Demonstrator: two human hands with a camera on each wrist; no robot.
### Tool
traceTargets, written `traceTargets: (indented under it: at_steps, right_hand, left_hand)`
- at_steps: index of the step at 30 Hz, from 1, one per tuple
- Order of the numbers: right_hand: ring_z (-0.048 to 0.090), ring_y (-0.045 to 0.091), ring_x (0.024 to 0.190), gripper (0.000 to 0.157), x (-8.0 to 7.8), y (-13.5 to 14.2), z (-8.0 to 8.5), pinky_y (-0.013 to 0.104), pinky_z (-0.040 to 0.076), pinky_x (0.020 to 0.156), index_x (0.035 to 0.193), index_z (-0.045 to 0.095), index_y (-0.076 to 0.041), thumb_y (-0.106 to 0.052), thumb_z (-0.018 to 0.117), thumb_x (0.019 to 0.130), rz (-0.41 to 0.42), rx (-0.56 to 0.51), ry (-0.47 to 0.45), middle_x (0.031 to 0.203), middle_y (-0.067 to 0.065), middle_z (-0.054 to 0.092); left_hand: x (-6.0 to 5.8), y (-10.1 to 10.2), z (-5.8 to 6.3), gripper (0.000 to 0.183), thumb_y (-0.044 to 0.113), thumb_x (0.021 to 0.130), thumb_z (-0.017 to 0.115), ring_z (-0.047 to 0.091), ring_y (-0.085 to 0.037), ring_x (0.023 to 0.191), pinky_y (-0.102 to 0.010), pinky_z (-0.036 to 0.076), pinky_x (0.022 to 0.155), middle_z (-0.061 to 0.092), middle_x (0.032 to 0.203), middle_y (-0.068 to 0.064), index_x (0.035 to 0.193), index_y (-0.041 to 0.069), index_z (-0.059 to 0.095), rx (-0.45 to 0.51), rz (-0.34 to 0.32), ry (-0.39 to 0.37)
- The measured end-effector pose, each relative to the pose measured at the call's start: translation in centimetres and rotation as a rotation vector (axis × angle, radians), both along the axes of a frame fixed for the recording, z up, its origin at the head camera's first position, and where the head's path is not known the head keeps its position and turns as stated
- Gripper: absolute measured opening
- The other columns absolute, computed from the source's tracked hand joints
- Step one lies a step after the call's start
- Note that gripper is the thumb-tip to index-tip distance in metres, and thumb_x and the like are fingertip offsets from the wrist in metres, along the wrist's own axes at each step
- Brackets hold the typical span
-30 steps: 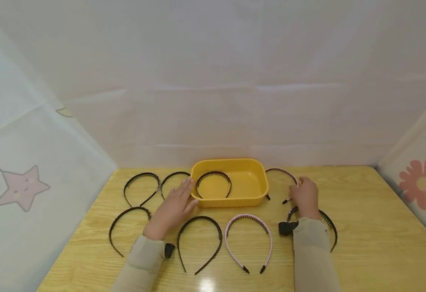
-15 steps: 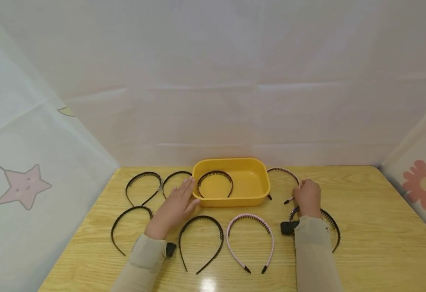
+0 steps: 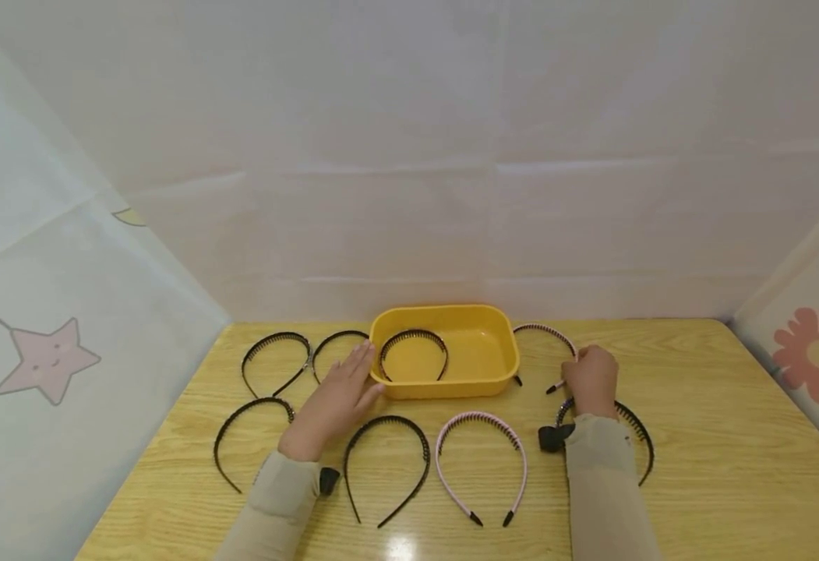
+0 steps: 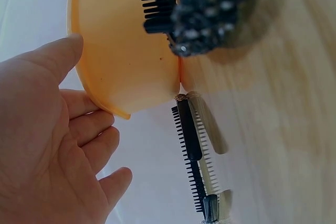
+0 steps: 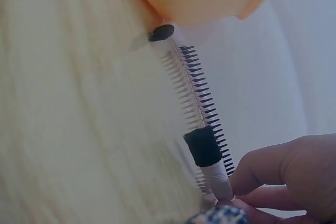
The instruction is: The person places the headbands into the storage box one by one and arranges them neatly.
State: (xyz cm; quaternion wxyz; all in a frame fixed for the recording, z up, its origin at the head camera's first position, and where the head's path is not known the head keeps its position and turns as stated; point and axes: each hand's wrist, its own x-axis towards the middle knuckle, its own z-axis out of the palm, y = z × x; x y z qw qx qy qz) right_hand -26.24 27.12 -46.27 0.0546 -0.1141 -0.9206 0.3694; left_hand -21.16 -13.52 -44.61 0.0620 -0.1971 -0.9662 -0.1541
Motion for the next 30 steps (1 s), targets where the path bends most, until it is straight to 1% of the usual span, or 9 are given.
traceTargets:
  at_steps: [2,9,11,13,15,17,20,24,30]
  right_hand:
    - [0.054,0.056,0.116,0.049,0.1,0.0,0.2,0.061,0.055,0.087,0.130,0.052,0.024,-0.009,0.056,0.095,-0.008,-0.008,-0.023,0.131,0.043,0.052]
    - [0.052,0.054,0.118,0.052,0.1,0.5,0.7,0.061,0.052,0.092,0.134,0.054,0.019,-0.019,0.056,0.098,-0.049,-0.094,-0.103,0.133,0.038,0.054]
    - [0.056,0.049,0.112,0.051,0.1,0.8,0.6,0.054,0.055,0.087,0.133,0.056,0.017,-0.020,0.056,0.098,-0.066,-0.136,-0.106,0.127,0.035,0.060]
    - [0.066,0.038,0.100,0.049,0.0,1.0,0.5,0.044,0.059,0.079,0.132,0.057,0.016,-0.018,0.056,0.098,-0.077,-0.202,-0.108,0.111,0.030,0.068]
    - [0.072,0.023,0.082,0.047,-0.1,1.2,0.5,0.032,0.060,0.068,0.133,0.057,0.016,-0.017,0.057,0.098,-0.083,-0.269,-0.110,0.091,0.020,0.072]
    - [0.071,0.012,0.070,0.048,-0.1,1.4,0.6,0.025,0.059,0.062,0.135,0.055,0.016,-0.015,0.057,0.099,-0.085,-0.345,-0.119,0.081,0.007,0.071]
    - [0.070,0.007,0.063,0.049,0.1,1.7,1.0,0.022,0.060,0.060,0.138,0.052,0.016,-0.014,0.057,0.100,-0.080,-0.402,-0.124,0.076,-0.002,0.069]
    - [0.070,0.007,0.063,0.047,0.2,1.7,1.7,0.023,0.061,0.060,0.138,0.051,0.017,-0.010,0.058,0.101,-0.083,-0.426,-0.103,0.075,-0.002,0.067]
    - [0.069,0.004,0.061,0.044,0.1,1.4,2.4,0.025,0.062,0.064,0.138,0.054,0.014,-0.008,0.062,0.100,-0.138,-0.479,-0.060,0.073,-0.004,0.066]
  left_hand:
    - [0.1,0.0,0.0,0.072,0.043,0.107,0.050,0.021,-0.031,0.153,-0.055,0.020,0.123,0.023,0.166,-0.015,0.161,0.002,0.025,-0.007,0.003,-0.005]
    - [0.2,0.0,-0.2,0.072,0.045,0.107,0.048,0.021,-0.031,0.153,-0.055,0.020,0.123,0.023,0.166,-0.016,0.160,0.001,0.026,-0.019,-0.002,0.001]
    - [0.2,0.0,-0.2,0.072,0.044,0.107,0.048,0.022,-0.031,0.153,-0.055,0.021,0.123,0.023,0.166,-0.016,0.160,0.001,0.027,-0.016,-0.003,0.005]
    - [0.3,0.0,-0.3,0.071,0.044,0.107,0.048,0.022,-0.031,0.153,-0.055,0.021,0.123,0.023,0.166,-0.015,0.160,0.001,0.026,-0.018,0.000,0.005]
    - [0.3,0.0,-0.5,0.071,0.044,0.107,0.048,0.022,-0.031,0.153,-0.055,0.021,0.123,0.023,0.166,-0.015,0.160,0.002,0.026,-0.021,0.004,0.004]
    - [0.4,0.0,-0.5,0.071,0.044,0.107,0.047,0.022,-0.030,0.153,-0.055,0.021,0.123,0.023,0.166,-0.014,0.160,0.002,0.026,-0.024,0.007,0.000]
    - [0.4,0.0,-0.5,0.072,0.045,0.107,0.047,0.020,-0.029,0.154,-0.054,0.020,0.124,0.022,0.167,-0.014,0.160,0.002,0.025,-0.018,0.006,-0.005]
    - [0.3,0.1,-0.3,0.072,0.046,0.107,0.046,0.019,-0.029,0.154,-0.054,0.019,0.124,0.021,0.167,-0.014,0.161,0.002,0.025,-0.017,0.005,-0.003]
    - [0.3,0.2,0.1,0.073,0.046,0.107,0.047,0.021,-0.031,0.153,-0.055,0.020,0.123,0.022,0.166,-0.015,0.160,0.002,0.025,-0.021,0.013,0.002]
